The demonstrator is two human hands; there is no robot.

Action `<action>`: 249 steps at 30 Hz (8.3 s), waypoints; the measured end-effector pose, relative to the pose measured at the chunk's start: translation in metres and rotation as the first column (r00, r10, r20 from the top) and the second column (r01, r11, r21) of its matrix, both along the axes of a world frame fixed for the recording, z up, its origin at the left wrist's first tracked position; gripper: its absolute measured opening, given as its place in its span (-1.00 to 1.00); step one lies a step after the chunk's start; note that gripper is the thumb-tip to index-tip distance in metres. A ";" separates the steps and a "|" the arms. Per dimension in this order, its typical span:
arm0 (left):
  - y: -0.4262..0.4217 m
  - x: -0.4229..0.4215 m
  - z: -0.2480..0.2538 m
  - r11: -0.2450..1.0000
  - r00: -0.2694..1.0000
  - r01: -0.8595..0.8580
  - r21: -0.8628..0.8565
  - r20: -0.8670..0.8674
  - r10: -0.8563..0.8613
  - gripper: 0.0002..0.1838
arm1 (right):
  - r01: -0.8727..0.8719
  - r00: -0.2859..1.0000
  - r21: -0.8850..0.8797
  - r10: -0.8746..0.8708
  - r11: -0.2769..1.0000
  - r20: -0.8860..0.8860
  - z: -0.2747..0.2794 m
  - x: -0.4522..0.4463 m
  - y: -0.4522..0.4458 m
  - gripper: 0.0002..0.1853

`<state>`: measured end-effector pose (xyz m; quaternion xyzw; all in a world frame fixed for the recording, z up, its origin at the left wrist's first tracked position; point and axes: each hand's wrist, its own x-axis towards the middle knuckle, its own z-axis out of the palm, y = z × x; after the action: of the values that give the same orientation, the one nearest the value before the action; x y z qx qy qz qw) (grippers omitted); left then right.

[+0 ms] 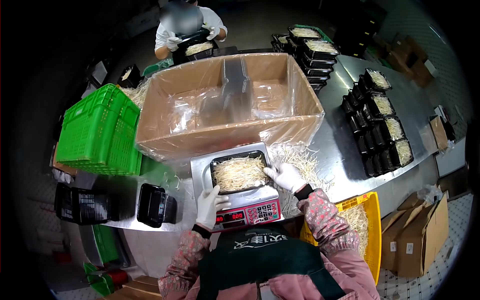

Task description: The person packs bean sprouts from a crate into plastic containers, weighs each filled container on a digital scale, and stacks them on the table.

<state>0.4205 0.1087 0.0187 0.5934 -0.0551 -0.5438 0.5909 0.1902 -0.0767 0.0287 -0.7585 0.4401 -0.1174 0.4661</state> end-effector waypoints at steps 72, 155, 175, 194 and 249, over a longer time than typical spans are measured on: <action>0.145 0.209 -0.106 0.941 0.227 -0.072 0.330 0.924 -0.307 -0.73 | 0.406 0.693 0.442 -0.585 0.800 0.421 -0.051 -0.093 0.039 -0.74; 0.010 -0.577 -0.025 -0.625 -0.392 0.679 0.385 0.910 0.135 -0.37 | 0.816 0.377 -0.338 -0.875 0.469 -0.304 -0.029 -0.466 0.389 -0.48; -0.124 -0.441 0.011 -0.893 -0.855 0.193 0.406 0.516 0.051 -0.42 | 0.752 0.635 0.126 -0.762 0.647 0.128 -0.062 -0.410 0.329 -0.44; -0.081 -0.457 -0.062 -0.396 -0.750 0.468 0.790 0.592 0.295 0.39 | 0.617 0.444 -0.390 -0.712 0.683 -0.544 -0.109 -0.351 0.295 0.17; -0.276 -0.179 -0.180 0.954 0.871 0.266 -0.136 0.458 -0.177 -0.22 | 0.747 0.413 -0.328 -0.791 0.578 -0.452 -0.107 -0.380 0.241 0.07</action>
<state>0.2418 -0.1673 -0.1611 0.6301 -0.3082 -0.4514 0.5515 -0.1899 0.1642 -0.0782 -0.4871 0.8473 -0.1089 0.1817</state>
